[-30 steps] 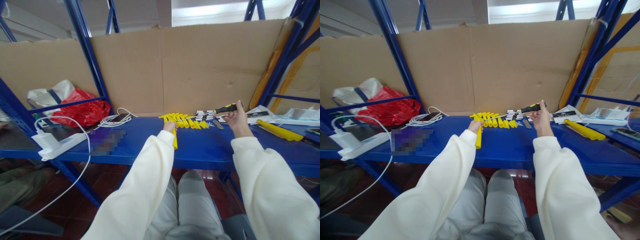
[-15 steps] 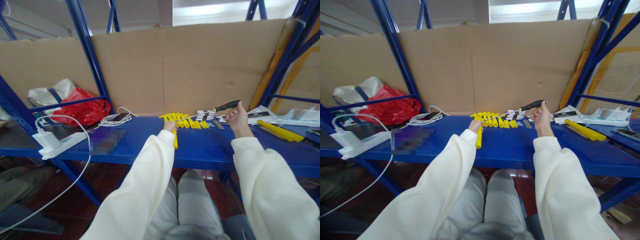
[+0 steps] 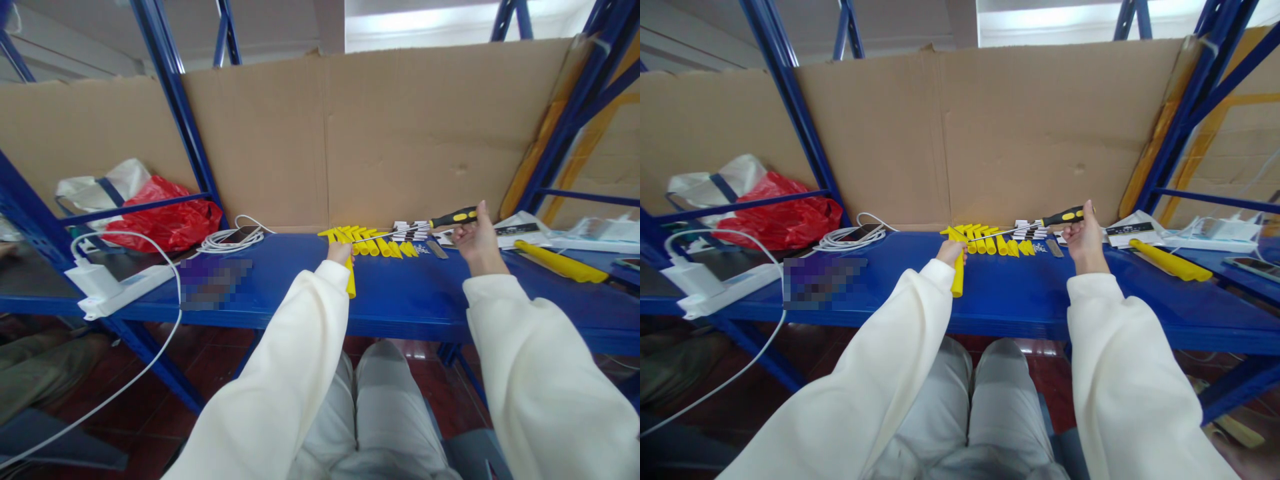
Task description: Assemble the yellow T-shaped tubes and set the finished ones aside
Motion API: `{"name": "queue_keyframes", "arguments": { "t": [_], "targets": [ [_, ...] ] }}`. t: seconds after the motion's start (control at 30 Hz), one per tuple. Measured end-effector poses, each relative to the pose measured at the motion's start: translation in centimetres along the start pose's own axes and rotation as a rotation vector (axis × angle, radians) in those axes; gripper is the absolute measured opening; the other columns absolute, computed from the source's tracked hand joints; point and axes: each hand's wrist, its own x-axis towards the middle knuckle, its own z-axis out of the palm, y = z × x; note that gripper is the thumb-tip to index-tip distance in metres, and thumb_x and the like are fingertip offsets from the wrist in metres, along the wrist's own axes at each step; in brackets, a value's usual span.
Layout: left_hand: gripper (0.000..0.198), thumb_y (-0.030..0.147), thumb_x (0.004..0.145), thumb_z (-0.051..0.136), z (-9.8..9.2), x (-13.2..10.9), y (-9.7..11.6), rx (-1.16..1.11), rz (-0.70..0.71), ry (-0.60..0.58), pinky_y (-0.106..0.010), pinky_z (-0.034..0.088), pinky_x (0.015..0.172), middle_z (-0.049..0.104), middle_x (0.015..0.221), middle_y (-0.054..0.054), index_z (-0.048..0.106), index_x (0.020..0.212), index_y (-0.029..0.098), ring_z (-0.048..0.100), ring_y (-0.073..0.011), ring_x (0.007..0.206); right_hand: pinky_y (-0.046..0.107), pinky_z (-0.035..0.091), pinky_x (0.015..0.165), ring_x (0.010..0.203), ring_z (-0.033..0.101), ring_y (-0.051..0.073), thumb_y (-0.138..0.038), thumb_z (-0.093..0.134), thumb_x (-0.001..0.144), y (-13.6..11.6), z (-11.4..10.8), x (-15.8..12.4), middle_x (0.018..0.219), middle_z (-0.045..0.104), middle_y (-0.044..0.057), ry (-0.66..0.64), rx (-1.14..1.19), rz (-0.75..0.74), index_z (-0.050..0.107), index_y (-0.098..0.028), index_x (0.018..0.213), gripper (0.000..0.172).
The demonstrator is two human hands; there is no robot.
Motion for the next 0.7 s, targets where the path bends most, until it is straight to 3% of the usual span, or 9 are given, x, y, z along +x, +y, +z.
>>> {"name": "queue_keyframes", "arguments": {
  "t": [0.17,0.33,0.43,0.57,0.7],
  "targets": [
    [0.017,0.001,0.086,0.065,0.0,0.2,-0.1,-0.014,-0.007,0.011,-0.029,0.048,0.056,0.047,0.049,0.004,0.070,0.079,0.016,0.050,-0.0144,0.046,0.023,0.047,0.038,0.047,0.057,0.015,-0.051,0.075,0.100,-0.1,0.3,-0.3,0.052,0.046,-0.005,0.028,0.022,0.023,0.049,-0.028,0.074,0.043],
    [0.021,-0.001,0.087,0.059,-0.1,0.2,0.0,-0.008,0.003,-0.002,-0.028,0.046,0.054,0.045,0.047,0.004,0.071,0.083,0.016,0.049,-0.0142,0.045,0.026,0.055,0.043,0.057,0.069,0.018,-0.040,0.072,0.100,-0.5,0.5,-0.8,0.057,0.058,-0.001,0.020,0.045,0.034,0.051,-0.028,0.073,0.037],
    [0.022,-0.001,0.088,0.057,-0.1,0.1,0.0,0.005,0.003,-0.003,-0.027,0.045,0.053,0.045,0.045,0.005,0.072,0.085,0.015,0.048,-0.0138,0.044,0.025,0.053,0.040,0.050,0.064,0.017,-0.038,0.065,0.104,-0.5,1.0,-1.5,0.054,0.057,-0.002,0.053,0.016,0.036,0.052,-0.027,0.073,0.035],
    [0.018,0.002,0.086,0.060,-0.1,0.2,0.0,0.017,0.001,0.011,-0.027,0.046,0.052,0.045,0.044,0.004,0.073,0.084,0.014,0.049,-0.0146,0.043,0.020,0.039,0.030,0.037,0.046,0.012,-0.033,0.063,0.106,-0.3,1.6,-2.2,0.050,0.048,-0.007,0.121,-0.108,-0.057,0.055,-0.027,0.078,0.030],
    [0.015,0.004,0.086,0.063,-0.1,0.2,0.0,0.005,0.011,0.010,-0.025,0.041,0.046,0.045,0.044,0.005,0.072,0.088,0.015,0.047,-0.0132,0.041,0.020,0.035,0.028,0.036,0.046,0.011,-0.031,0.061,0.106,-0.2,1.3,-1.9,0.051,0.048,-0.007,0.150,-0.160,-0.086,0.052,-0.026,0.076,0.032]
  ]
}}
